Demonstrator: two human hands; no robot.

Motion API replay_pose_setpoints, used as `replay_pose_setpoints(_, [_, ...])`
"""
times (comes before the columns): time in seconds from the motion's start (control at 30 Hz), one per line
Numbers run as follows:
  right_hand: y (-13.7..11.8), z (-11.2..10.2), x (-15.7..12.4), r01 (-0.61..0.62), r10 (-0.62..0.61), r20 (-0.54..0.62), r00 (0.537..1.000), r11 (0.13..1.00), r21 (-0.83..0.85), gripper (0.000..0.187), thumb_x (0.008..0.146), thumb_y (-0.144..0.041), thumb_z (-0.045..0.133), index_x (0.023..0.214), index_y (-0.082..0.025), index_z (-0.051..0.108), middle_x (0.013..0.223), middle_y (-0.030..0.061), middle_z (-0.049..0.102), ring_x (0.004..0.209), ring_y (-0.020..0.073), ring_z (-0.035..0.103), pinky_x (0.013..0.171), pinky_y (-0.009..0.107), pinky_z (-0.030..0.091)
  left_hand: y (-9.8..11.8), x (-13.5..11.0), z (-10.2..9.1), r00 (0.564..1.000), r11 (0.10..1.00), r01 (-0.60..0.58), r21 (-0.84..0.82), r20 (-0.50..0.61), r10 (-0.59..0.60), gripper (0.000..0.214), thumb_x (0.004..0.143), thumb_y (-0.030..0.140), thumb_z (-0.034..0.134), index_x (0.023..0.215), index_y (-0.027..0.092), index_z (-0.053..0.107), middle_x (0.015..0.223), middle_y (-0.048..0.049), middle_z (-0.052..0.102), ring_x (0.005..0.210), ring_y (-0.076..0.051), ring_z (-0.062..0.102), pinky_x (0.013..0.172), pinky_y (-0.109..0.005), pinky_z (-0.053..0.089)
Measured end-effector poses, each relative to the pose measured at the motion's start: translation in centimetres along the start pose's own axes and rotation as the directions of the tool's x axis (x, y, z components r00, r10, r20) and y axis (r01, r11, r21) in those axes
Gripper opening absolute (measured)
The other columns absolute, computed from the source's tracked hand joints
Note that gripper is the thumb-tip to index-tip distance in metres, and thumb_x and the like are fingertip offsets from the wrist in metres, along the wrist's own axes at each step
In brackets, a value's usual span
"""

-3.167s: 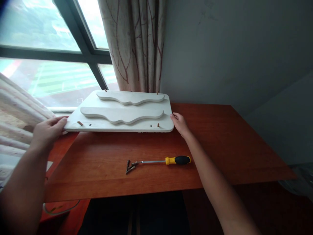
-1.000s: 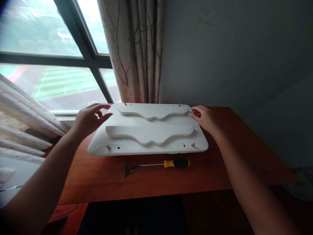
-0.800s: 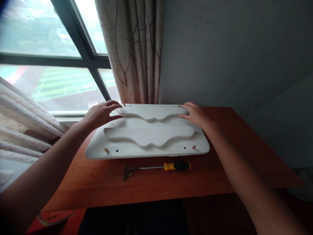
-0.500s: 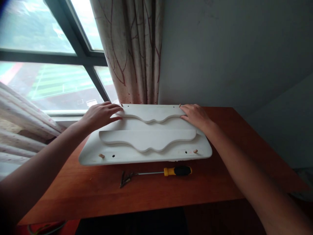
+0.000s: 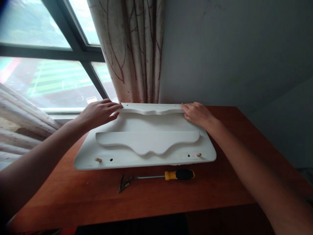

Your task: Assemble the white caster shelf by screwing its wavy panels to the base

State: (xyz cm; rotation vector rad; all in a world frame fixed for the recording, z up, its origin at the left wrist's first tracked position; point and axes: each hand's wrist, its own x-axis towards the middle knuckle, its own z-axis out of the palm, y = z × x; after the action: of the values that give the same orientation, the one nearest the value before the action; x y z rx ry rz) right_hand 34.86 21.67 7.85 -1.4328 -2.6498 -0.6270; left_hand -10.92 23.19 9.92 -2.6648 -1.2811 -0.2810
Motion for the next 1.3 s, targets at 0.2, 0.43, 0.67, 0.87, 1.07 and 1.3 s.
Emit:
replay_pose_setpoints(0.2, [1.8,1.6,-0.2,-0.06,0.093,-0.106,0.99,0.958,0.281,0.032,0.097,-0.026,0.052,0.123,-0.022,0.07,0.126,0.0098,0.072,0.109,0.0275,0.07,0.094,0.043,0.054,-1.0,0.6,0.5,0.996,0.999,0.009,0.048,-0.09,-0.005,0.04,0.103,0.044,0.045,0.125,0.026,0.072,0.112,-0.0093,0.077,0.115,-0.031,0.064,0.086,-0.04,0.052])
replay_pose_setpoints(0.43, [4.4,0.3,2.5,-0.116,0.235,-0.188,0.954,0.864,0.49,0.028,0.094,-0.037,0.059,0.114,-0.027,0.077,0.114,0.0082,0.074,0.106,0.0275,0.069,0.097,0.045,0.054,-3.1,3.6,0.1,0.981,0.983,0.12,-0.139,-0.136,-0.139,0.045,0.099,0.046,0.045,0.13,0.025,0.07,0.121,-0.0104,0.074,0.11,-0.03,0.068,0.093,-0.041,0.051])
replay_pose_setpoints(0.67, [6.0,0.9,5.0,-0.242,0.359,-0.006,0.933,0.641,0.728,0.032,0.086,-0.049,0.069,0.106,-0.026,0.08,0.112,0.0061,0.077,0.102,0.0268,0.07,0.094,0.043,0.056,-5.5,6.1,1.0,0.927,0.753,0.266,-0.602,-0.057,-0.372,0.045,0.084,0.046,0.066,0.115,0.016,0.076,0.099,-0.0096,0.076,0.09,-0.024,0.07,0.084,-0.032,0.054])
replay_pose_setpoints(0.87, [6.2,2.8,5.5,-0.326,0.438,0.109,0.892,0.458,0.827,0.036,0.081,-0.049,0.074,0.106,-0.023,0.08,0.108,0.0073,0.078,0.098,0.0254,0.071,0.093,0.043,0.057,-5.5,6.1,1.8,0.891,0.471,0.304,-0.828,0.072,-0.448,0.053,0.074,0.053,0.077,0.11,0.015,0.078,0.1,-0.0108,0.077,0.09,-0.026,0.07,0.08,-0.032,0.056])
replay_pose_setpoints(1.07, [6.8,3.8,6.1,-0.332,0.453,0.136,0.881,0.386,0.861,0.035,0.079,-0.051,0.076,0.1,-0.023,0.081,0.101,0.0069,0.079,0.095,0.0249,0.071,0.089,0.043,0.058,-5.6,6.4,2.2,0.87,0.349,0.362,-0.865,0.178,-0.46,0.05,0.066,0.052,0.084,0.099,0.014,0.08,0.092,-0.0103,0.077,0.084,-0.024,0.069,0.077,-0.032,0.056])
replay_pose_setpoints(1.3, [6.8,4.6,6.7,-0.338,0.451,0.143,0.881,0.388,0.857,0.036,0.078,-0.052,0.076,0.098,-0.022,0.08,0.098,0.0073,0.078,0.092,0.0239,0.071,0.087,0.042,0.058,-6.2,6.5,3.0,0.849,0.364,0.43,-0.826,0.233,-0.474,0.053,0.066,0.055,0.084,0.1,0.014,0.081,0.081,-0.0086,0.074,0.071,-0.018,0.064,0.065,-0.028,0.052])
